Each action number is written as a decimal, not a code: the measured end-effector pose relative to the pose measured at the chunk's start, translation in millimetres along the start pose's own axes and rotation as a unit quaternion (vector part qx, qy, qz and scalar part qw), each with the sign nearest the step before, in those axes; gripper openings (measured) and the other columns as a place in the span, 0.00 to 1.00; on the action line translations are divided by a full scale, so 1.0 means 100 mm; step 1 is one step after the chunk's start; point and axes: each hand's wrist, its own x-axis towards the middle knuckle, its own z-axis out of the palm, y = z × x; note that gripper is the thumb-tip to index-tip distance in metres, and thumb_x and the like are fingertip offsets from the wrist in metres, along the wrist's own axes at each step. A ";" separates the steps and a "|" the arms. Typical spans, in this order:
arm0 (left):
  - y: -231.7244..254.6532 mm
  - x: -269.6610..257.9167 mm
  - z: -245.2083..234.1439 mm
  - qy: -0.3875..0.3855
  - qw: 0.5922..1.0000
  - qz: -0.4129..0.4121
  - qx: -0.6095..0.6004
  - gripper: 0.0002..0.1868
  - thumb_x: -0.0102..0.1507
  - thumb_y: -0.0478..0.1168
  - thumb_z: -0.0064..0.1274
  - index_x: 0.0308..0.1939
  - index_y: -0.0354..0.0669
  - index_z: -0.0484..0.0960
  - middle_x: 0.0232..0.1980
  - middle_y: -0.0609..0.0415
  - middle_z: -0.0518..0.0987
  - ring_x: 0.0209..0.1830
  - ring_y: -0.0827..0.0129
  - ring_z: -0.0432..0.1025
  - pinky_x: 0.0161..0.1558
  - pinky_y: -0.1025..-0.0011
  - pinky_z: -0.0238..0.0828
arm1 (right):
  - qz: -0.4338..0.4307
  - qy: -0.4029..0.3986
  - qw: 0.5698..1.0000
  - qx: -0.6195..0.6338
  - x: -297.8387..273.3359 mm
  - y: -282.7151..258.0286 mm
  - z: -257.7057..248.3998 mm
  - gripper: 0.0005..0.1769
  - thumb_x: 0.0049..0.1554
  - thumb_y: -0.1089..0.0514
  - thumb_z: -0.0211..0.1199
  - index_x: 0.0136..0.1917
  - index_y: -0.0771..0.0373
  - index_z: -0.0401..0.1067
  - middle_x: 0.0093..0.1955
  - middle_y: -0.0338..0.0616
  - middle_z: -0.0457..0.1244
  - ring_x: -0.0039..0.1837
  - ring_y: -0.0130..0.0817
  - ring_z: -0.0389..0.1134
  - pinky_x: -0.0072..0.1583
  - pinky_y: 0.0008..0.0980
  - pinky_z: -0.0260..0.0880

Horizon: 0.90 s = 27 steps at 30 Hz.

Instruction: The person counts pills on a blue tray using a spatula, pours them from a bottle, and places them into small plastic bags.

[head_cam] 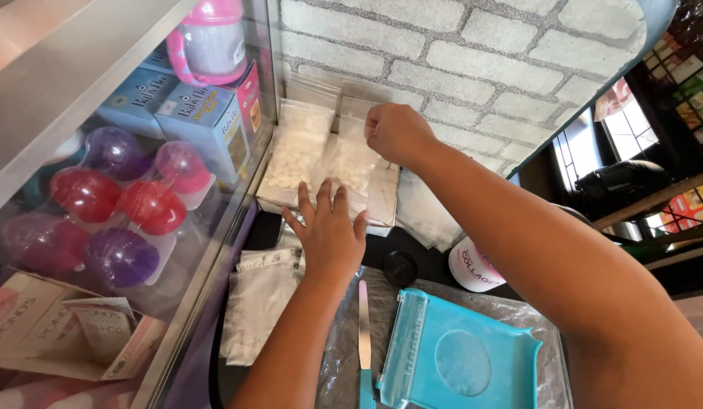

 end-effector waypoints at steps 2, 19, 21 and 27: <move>0.00 0.00 0.00 -0.007 1.000 -0.005 0.008 0.31 0.63 0.54 0.52 0.65 0.39 0.74 0.74 0.45 0.61 0.79 0.40 0.41 0.68 0.26 0.27 | 0.000 -0.001 1.000 -0.003 0.03 0.00 0.02 0.05 0.52 0.62 0.64 0.44 0.61 0.76 0.45 0.49 0.71 0.50 0.47 0.72 0.53 0.44 0.71; -0.01 -0.01 0.05 0.003 1.000 0.002 0.021 0.32 0.64 0.55 0.52 0.64 0.36 0.74 0.73 0.40 0.63 0.79 0.39 0.42 0.68 0.25 0.27 | -0.029 0.025 0.999 -0.012 -0.15 -0.17 -0.02 0.28 0.51 0.67 0.65 0.65 0.65 0.67 0.66 0.56 0.57 0.64 0.55 0.65 0.62 0.43 0.68; -0.01 -0.02 0.04 0.008 1.000 0.002 0.014 0.33 0.64 0.55 0.53 0.64 0.35 0.74 0.73 0.39 0.63 0.79 0.39 0.43 0.68 0.25 0.28 | -0.084 0.067 0.994 -0.020 -0.20 -0.14 -0.03 0.31 0.50 0.68 0.66 0.67 0.67 0.66 0.67 0.56 0.55 0.67 0.55 0.62 0.64 0.42 0.67; 0.05 -0.04 -0.02 0.022 1.000 0.019 0.011 0.33 0.63 0.55 0.55 0.64 0.36 0.74 0.72 0.39 0.63 0.78 0.38 0.43 0.68 0.25 0.30 | -0.163 0.123 0.979 0.016 -0.58 -0.26 -0.22 0.28 0.51 0.68 0.66 0.66 0.66 0.68 0.66 0.52 0.57 0.68 0.54 0.61 0.63 0.42 0.68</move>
